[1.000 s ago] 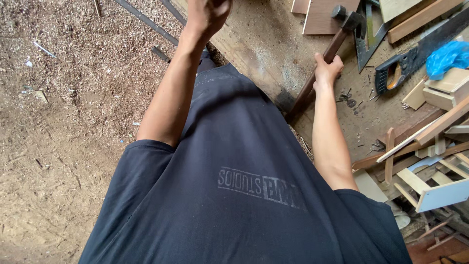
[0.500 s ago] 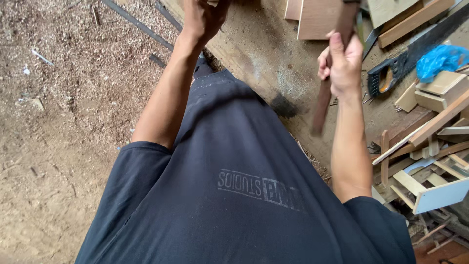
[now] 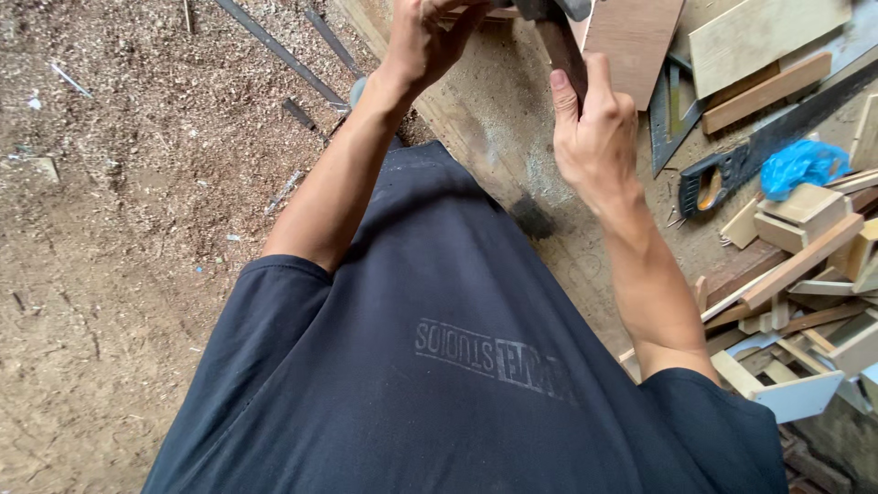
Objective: The person assembles a small wooden box by aligning pre-cut plywood panels and hammering nails to secure the joints. They repeatedly adjust the pieces and use a hammer to drive nails into the corners, forming a rectangular box structure.
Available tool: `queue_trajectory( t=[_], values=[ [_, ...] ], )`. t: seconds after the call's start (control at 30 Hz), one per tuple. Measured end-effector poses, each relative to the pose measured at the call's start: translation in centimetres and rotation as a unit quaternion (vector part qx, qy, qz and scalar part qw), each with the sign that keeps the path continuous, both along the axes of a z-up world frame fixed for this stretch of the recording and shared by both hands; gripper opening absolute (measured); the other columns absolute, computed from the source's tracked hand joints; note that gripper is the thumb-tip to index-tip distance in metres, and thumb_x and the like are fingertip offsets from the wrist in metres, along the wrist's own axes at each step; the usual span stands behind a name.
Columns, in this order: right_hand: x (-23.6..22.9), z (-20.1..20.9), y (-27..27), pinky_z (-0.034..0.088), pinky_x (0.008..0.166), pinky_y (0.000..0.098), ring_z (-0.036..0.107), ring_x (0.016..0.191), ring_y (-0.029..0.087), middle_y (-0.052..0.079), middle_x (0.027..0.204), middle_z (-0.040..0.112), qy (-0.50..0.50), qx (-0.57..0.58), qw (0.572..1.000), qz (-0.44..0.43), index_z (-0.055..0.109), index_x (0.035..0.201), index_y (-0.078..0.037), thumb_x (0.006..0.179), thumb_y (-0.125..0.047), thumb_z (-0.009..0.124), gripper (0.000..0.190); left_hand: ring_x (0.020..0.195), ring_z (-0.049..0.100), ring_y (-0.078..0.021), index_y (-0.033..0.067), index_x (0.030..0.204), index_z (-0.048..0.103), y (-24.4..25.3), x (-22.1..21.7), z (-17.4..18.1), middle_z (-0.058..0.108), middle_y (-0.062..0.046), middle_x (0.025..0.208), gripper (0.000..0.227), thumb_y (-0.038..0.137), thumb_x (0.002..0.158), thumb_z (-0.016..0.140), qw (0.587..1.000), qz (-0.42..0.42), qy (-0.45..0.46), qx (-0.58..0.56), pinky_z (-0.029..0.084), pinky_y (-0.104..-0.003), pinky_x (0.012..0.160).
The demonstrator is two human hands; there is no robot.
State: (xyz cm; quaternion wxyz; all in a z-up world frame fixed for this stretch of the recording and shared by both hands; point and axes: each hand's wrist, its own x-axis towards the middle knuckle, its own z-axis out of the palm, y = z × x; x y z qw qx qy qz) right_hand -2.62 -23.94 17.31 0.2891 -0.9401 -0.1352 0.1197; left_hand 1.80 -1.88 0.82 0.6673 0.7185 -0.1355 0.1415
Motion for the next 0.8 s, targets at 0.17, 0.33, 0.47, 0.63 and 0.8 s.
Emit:
queue_trajectory(
  t=[0.17, 0.33, 0.47, 0.63, 0.8],
  values=[
    [0.0, -0.5, 0.0, 0.037, 0.037, 0.0298, 0.049, 0.042, 0.015, 0.004, 0.064, 0.055, -0.069, 0.028, 0.997, 0.011, 0.053, 0.127, 0.003, 0.12, -0.035, 0.034, 0.044, 0.089, 0.079, -0.0172, 0.0018, 0.11, 0.074, -1.0, 0.2, -0.3, 0.08, -0.009, 0.101, 0.012, -0.001, 0.098, 0.078, 0.999, 0.003, 0.0, -0.033, 0.064, -0.03, 0.077],
    [-0.3, -0.9, -0.5, 0.039, 0.033, 0.0257, 0.05, 0.044, 0.01, 0.001, 0.072, 0.058, -0.013, 0.0, 1.0, 0.012, 0.051, 0.119, 0.003, 0.123, -0.038, 0.034, 0.044, 0.084, 0.079, -0.0154, 0.0023, 0.106, 0.076, -0.2, 0.9, 0.1, 0.08, -0.008, 0.097, 0.011, -0.004, 0.097, 0.077, 1.0, -0.012, -0.023, -0.011, 0.064, -0.028, 0.071],
    [-0.6, -1.0, -1.1, 0.035, 0.038, 0.0292, 0.043, 0.04, 0.012, 0.001, 0.065, 0.053, -0.072, 0.033, 0.997, 0.0, 0.052, 0.116, 0.002, 0.121, -0.038, 0.032, 0.045, 0.088, 0.08, -0.0156, 0.0017, 0.11, 0.076, -0.6, 0.8, -0.1, 0.081, -0.009, 0.101, 0.013, -0.003, 0.098, 0.077, 1.0, -0.021, -0.001, -0.007, 0.067, -0.027, 0.072],
    [-0.2, -2.0, -1.5, 0.034, 0.035, 0.0284, 0.044, 0.039, 0.01, 0.0, 0.061, 0.05, -0.017, 0.026, 0.999, -0.011, 0.053, 0.109, 0.001, 0.12, -0.039, 0.033, 0.045, 0.103, 0.08, -0.0205, 0.0004, 0.119, 0.071, 0.1, 0.9, -0.5, 0.079, -0.012, 0.113, 0.016, -0.004, 0.103, 0.072, 0.995, -0.084, 0.032, -0.029, 0.064, -0.033, 0.085],
    [-0.7, -2.6, -1.9, 0.033, 0.033, 0.0274, 0.046, 0.041, 0.01, -0.001, 0.061, 0.051, -0.033, 0.041, 0.999, -0.011, 0.054, 0.107, -0.002, 0.121, -0.039, 0.036, 0.043, 0.088, 0.076, -0.017, 0.0, 0.111, 0.071, 0.1, 0.6, 0.1, 0.076, -0.009, 0.099, 0.016, 0.001, 0.097, 0.08, 0.999, -0.033, -0.009, 0.026, 0.063, -0.03, 0.073]
  ],
)
